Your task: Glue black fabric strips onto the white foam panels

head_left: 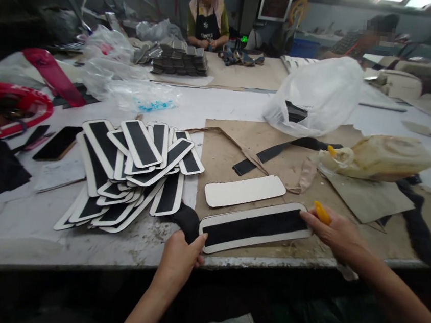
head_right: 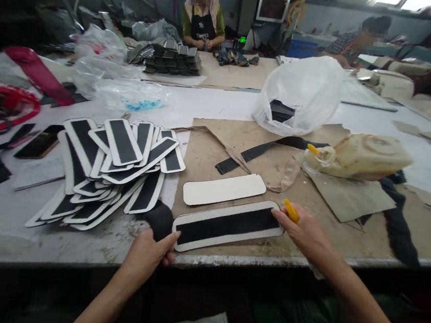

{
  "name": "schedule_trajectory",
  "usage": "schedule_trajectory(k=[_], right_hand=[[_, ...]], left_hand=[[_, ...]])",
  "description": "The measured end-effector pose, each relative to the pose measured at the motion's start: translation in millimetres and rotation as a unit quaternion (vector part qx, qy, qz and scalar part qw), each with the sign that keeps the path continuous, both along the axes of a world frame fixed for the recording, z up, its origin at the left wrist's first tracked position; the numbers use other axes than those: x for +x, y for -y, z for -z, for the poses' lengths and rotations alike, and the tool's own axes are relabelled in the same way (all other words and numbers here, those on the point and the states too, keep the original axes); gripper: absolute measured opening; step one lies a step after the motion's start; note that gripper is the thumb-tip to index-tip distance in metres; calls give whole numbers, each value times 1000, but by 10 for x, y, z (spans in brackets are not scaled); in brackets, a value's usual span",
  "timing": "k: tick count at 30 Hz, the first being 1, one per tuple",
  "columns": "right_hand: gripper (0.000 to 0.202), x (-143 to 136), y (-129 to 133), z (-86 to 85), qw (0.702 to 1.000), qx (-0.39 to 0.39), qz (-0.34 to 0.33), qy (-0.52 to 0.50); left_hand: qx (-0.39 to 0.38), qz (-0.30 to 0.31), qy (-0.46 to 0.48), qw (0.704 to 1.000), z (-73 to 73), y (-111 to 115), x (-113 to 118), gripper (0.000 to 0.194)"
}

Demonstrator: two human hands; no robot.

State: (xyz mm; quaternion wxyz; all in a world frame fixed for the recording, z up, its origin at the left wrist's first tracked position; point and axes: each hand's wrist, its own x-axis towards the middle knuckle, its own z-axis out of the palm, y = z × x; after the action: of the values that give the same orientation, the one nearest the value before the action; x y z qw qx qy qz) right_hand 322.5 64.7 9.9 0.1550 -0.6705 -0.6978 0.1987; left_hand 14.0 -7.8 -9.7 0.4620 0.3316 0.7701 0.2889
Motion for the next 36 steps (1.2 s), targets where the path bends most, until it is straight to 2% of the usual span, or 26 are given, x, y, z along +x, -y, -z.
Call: schedule_trajectory(k=[5, 8, 14, 17, 19, 22, 24, 26, 29, 33, 36], right_hand=[[44, -93, -5, -91, 999, -32, -8, -25], [43, -126, 3, -162, 996, -46, -3, -72], [44, -186, 55, -326, 977, -115, 12, -182], [43, -246, 70, -350, 978, -109, 5, -179], [41, -293, 72, -320, 990, -59, -8, -131], [35, -354, 74, -216, 999, 24, -27, -27], [32, -373, 75, -124, 997, 65, -38, 20], [34, -370, 70, -25, 993, 102, -49, 41], [41, -334, 47, 115, 989, 124, -56, 60], [48, -285, 29, 242, 987, 126, -59, 81], [49, -265, 44, 289, 985, 136, -64, 81]], left_hand=[[28, -24, 25, 999, 9, 47, -60, 26], [58, -24, 66, 996, 18, 84, -139, 23], [129, -27, 96, 987, 35, 174, -321, 35], [156, -44, 103, 981, 41, 177, -329, 37], [140, -54, 58, 987, 46, 176, -293, 38], [120, -44, -95, 987, 75, 201, -221, 41], [156, -21, -208, 965, 121, 234, -187, 41], [230, 10, -292, 928, 186, 268, -173, 38], [294, 34, -342, 892, 283, 305, -176, 38], [305, 42, -364, 879, 355, 326, -166, 47], [341, 31, -383, 858, 363, 334, -136, 47]])
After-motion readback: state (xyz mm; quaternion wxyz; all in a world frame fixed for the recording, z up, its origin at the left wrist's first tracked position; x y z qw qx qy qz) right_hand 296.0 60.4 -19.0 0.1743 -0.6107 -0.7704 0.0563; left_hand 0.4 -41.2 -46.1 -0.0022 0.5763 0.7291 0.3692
